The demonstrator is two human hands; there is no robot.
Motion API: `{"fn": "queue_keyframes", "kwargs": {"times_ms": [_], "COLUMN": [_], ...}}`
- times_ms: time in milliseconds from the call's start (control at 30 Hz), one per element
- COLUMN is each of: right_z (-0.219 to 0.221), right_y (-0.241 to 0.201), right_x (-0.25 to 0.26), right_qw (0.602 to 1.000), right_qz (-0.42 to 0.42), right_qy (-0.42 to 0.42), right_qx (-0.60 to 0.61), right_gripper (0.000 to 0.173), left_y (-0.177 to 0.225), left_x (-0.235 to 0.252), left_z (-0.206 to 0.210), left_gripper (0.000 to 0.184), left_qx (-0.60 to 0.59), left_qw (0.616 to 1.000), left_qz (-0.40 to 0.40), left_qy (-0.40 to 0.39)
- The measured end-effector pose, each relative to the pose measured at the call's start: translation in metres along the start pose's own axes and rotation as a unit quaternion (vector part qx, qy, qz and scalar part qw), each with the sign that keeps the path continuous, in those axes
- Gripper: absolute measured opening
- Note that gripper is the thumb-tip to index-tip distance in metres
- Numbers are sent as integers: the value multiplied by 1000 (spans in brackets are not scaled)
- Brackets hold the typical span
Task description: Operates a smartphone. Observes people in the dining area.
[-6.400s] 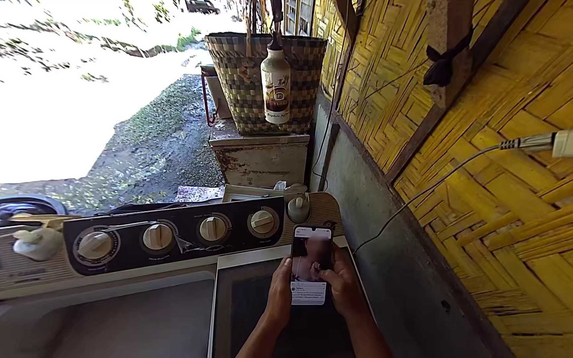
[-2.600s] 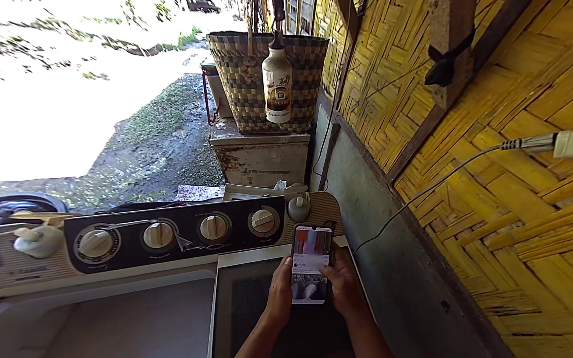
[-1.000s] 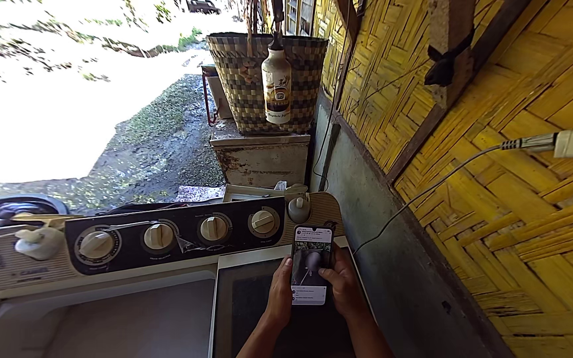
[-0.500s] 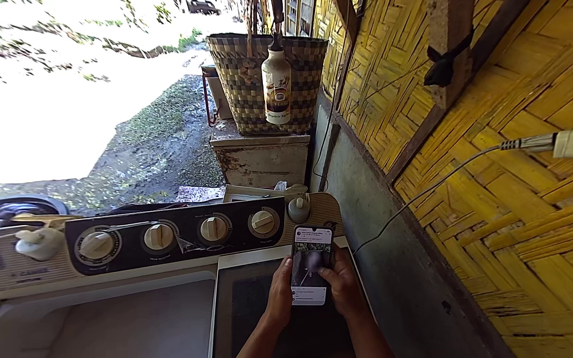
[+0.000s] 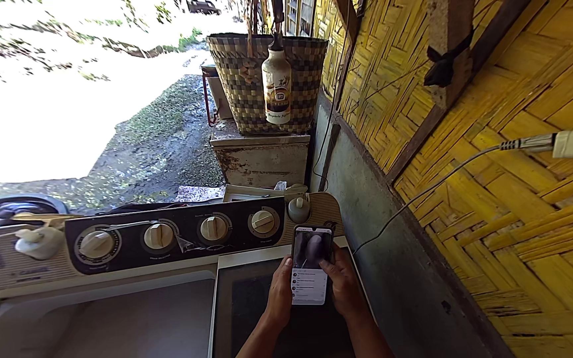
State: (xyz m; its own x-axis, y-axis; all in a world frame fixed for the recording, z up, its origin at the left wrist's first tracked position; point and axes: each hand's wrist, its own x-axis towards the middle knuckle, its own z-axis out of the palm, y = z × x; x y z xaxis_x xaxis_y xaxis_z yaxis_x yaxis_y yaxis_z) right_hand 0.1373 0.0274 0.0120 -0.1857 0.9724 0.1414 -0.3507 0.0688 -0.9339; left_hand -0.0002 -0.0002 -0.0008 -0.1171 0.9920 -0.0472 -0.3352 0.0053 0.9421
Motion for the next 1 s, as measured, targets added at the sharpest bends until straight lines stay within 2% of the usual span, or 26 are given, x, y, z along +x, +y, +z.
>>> {"fn": "queue_keyframes", "kwargs": {"times_ms": [100, 233, 667, 867, 1000], "right_z": [0, 0, -2, 0, 0], "right_y": [-1, 0, 2, 1, 1], "right_x": [-1, 0, 1, 0, 0], "right_qw": [1000, 1000, 1000, 1000, 1000], "right_qz": [20, 5, -1, -1, 2], "right_qy": [1, -6, -7, 8, 3], "right_qx": [16, 0, -17, -11, -4], "right_gripper": [59, 65, 66, 55, 63], "left_y": [0, 0, 0, 0, 1], "left_x": [0, 0, 0, 0, 0], "left_z": [-1, -1, -1, -1, 0], "left_gripper": [51, 51, 51, 51, 50], "left_qx": [-5, 9, 24, 25, 18], "left_qw": [1000, 1000, 1000, 1000, 1000], "left_qz": [-4, -3, 5, 3, 5], "left_qy": [-4, 3, 4, 7, 6]}}
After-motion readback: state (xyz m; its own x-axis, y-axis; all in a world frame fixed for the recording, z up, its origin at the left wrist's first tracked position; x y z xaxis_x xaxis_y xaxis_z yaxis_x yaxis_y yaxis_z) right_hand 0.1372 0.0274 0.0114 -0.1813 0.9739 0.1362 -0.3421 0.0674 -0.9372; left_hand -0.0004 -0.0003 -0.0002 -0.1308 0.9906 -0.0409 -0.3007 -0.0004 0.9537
